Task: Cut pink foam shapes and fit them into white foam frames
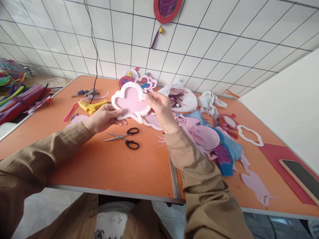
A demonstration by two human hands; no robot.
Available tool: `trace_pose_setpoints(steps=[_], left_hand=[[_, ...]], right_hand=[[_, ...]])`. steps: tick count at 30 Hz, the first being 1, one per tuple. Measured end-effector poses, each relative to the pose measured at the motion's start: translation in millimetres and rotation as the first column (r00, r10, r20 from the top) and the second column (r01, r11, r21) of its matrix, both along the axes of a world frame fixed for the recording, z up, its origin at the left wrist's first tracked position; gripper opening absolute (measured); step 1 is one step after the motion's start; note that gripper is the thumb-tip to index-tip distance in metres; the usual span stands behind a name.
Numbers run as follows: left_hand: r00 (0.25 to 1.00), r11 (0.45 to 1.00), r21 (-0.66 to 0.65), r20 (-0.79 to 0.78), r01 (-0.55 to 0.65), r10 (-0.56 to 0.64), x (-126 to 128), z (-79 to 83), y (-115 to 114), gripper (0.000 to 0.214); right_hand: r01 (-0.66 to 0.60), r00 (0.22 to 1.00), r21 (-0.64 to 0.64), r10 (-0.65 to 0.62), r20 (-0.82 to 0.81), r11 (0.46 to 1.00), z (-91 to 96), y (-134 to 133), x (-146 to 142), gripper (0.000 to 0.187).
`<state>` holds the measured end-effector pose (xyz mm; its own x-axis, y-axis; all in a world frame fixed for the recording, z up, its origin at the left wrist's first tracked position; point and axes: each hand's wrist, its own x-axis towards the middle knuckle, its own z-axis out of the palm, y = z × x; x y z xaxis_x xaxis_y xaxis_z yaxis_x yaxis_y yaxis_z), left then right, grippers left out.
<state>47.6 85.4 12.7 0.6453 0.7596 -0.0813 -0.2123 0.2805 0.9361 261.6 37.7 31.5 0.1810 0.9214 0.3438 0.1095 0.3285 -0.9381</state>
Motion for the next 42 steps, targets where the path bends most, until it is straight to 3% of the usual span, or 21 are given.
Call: trace_pose_setpoints(steps=[6,14,20,28,34,42], left_hand=[[0.999,0.997,-0.067,-0.014,-0.044,0.043,1,-6.5,3,0.027],[0.984,0.987,-0.077,0.099,-0.143,0.15,2,-9.1,5,0.032],[0.96,0.966,-0.081,0.124,-0.244,0.252,2,-9.7,7,0.028],[0.978,0.982,-0.053,0.099,-0.18,0.185,2,-11.6,7,0.024],[0.98,0.981,-0.07,0.071,-0.184,0.188,3,-8.4,5,0.014],[0.99,0.989,-0.069,0.056,-0.127,0.131,2,-8.7,5,0.018]], right_hand=[[0.026,0.997,-0.047,-0.022,0.074,0.999,-4.2,4,-1,0.061],[-0.046,0.999,-0.103,0.046,-0.001,0.994,-3.7,3,-1,0.05],[-0.158,0.987,-0.292,0.161,-0.013,0.943,-7.9,0,-4,0.044],[-0.124,0.991,-0.274,0.134,0.02,0.954,-11.6,-1,-8,0.033],[-0.13,0.991,-0.254,0.133,-0.005,0.958,-11.1,0,-6,0.04],[-0.099,0.995,-0.226,0.099,-0.008,0.969,-9.1,0,-8,0.041]])
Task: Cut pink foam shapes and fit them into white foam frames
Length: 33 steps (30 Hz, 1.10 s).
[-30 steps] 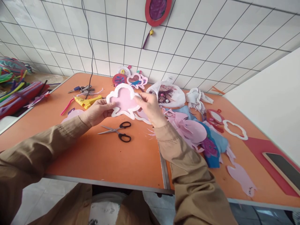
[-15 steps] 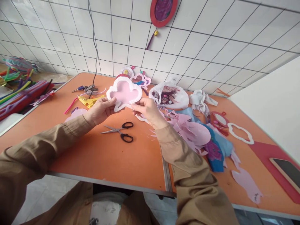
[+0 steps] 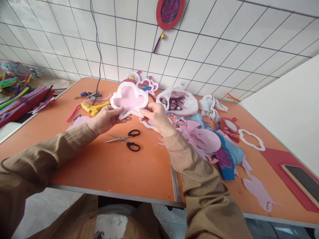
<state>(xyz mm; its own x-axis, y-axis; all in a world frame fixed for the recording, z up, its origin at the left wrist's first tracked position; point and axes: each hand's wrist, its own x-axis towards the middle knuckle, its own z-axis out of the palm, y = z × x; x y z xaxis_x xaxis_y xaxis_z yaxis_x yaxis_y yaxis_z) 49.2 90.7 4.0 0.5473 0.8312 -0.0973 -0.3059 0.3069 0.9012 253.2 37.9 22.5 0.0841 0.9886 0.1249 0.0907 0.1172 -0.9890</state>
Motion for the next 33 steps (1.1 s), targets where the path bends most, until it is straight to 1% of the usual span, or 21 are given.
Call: trace_pose_setpoints(steps=[6,11,14,16,19,22,27,30,33], left_hand=[[1.0,1.0,0.011,-0.006,0.011,-0.011,-0.2,-0.3,-0.9,0.015],[1.0,0.999,0.048,0.027,0.0,-0.001,0.5,-3.6,0.6,0.02],[0.999,0.998,0.068,0.045,0.002,-0.005,0.5,-4.8,1.9,0.022],[0.999,0.997,0.076,0.041,0.012,-0.015,0.4,-5.1,2.1,0.025],[0.998,0.997,0.064,0.041,0.036,-0.039,0.3,-5.3,1.5,0.036],[0.997,0.999,0.048,0.066,0.027,-0.03,0.7,-5.3,1.4,0.042],[0.987,0.995,0.041,0.131,-0.095,0.089,1.7,-4.8,4.2,0.043],[0.991,0.994,0.059,0.107,-0.09,0.084,2.2,-5.1,4.7,0.048],[0.997,0.995,0.087,0.054,-0.055,0.05,2.5,-5.3,2.8,0.054]], right_hand=[[-0.013,1.0,0.011,0.013,0.018,1.0,-3.6,0.1,1.8,0.035],[0.003,0.999,0.003,-0.003,0.035,1.0,-6.2,0.1,1.7,0.035],[-0.007,1.0,0.004,0.007,0.016,1.0,-5.8,0.2,1.8,0.033],[-0.005,1.0,0.029,0.006,-0.027,1.0,-5.4,1.1,2.3,0.031],[0.051,0.996,0.078,-0.045,-0.08,0.996,-4.8,2.6,2.8,0.027],[0.069,0.995,0.091,-0.062,-0.075,0.994,-4.2,2.9,3.0,0.025],[0.009,0.999,0.083,-0.005,-0.044,0.997,-4.3,2.4,3.5,0.03],[0.002,0.995,0.09,0.007,-0.101,0.996,-3.9,3.0,4.2,0.037],[0.076,0.989,0.152,-0.055,-0.138,0.986,-3.8,4.6,5.2,0.039]])
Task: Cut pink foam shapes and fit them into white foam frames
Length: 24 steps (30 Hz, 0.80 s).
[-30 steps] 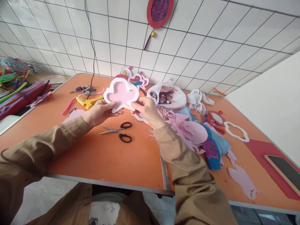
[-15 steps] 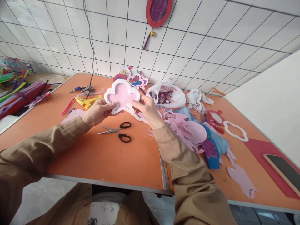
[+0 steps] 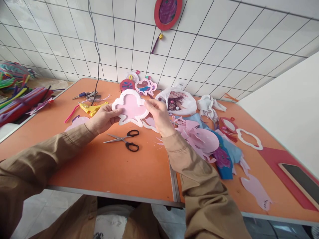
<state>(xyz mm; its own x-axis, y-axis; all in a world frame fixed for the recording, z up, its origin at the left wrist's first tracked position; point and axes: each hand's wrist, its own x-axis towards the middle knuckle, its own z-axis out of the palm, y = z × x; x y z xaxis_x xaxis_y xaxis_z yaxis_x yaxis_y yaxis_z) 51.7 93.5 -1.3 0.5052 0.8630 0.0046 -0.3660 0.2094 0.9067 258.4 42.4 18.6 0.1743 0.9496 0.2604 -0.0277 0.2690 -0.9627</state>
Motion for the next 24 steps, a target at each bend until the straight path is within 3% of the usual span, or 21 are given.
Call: trace_pose_setpoints(steps=[6,11,17,24], left_hand=[[1.0,0.997,0.079,0.008,-0.018,0.017,-1.0,4.8,-3.3,0.053],[0.996,0.993,0.092,-0.058,-0.069,0.074,-2.4,7.2,-2.0,0.055],[0.982,0.99,0.142,-0.19,0.014,0.014,-2.8,4.1,-3.0,0.056],[0.986,0.996,0.011,-0.144,-0.084,0.085,0.9,7.7,-6.2,0.049]], right_hand=[[0.096,0.987,0.071,-0.104,0.124,0.993,-5.6,3.4,2.0,0.029],[0.054,0.982,0.034,-0.06,0.181,0.998,-9.7,2.8,0.4,0.025],[-0.04,0.97,-0.029,0.046,0.237,0.999,-6.4,-2.0,-2.0,0.021],[0.009,0.951,-0.01,-0.005,0.308,1.0,-4.1,-4.6,-3.4,0.023]])
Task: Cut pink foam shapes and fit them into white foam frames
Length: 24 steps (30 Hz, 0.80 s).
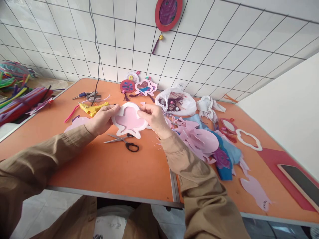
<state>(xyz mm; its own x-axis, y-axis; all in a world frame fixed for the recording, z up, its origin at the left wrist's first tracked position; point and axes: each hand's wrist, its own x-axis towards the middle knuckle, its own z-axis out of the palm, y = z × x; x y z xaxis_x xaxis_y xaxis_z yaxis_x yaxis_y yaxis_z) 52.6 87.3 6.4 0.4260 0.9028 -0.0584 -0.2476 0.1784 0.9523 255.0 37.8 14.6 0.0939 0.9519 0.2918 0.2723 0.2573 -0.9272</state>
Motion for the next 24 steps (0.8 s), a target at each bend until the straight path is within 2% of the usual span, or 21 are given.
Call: trace_pose_setpoints(steps=[2,5,10,15,20,24], left_hand=[[1.0,0.998,-0.052,0.004,-0.025,0.025,0.8,4.0,-1.0,0.052],[1.0,0.998,-0.057,0.017,0.018,-0.017,-0.4,7.1,-1.2,0.06],[0.999,0.993,0.116,-0.009,0.038,-0.038,-4.1,4.0,-2.4,0.047],[0.996,0.97,0.237,-0.051,-0.052,0.066,-3.9,4.1,-4.6,0.035],[0.986,0.973,0.185,-0.071,-0.136,0.152,-3.8,5.1,-0.7,0.042],[0.995,0.993,0.089,-0.049,-0.077,0.082,-3.8,2.9,1.5,0.05]], right_hand=[[0.01,1.0,0.0,-0.01,0.0,1.0,0.5,-0.2,-0.4,0.024],[0.018,1.0,0.003,-0.018,-0.011,1.0,0.9,-0.3,-0.9,0.023],[-0.023,1.0,-0.009,0.023,-0.008,1.0,1.2,-1.6,-1.9,0.019],[-0.024,1.0,-0.007,0.024,0.016,1.0,2.2,-3.3,-5.9,0.019],[-0.018,1.0,-0.01,0.019,0.018,1.0,2.2,-3.3,-6.8,0.018],[-0.014,1.0,-0.011,0.014,0.002,1.0,2.0,-2.7,-5.6,0.019]])
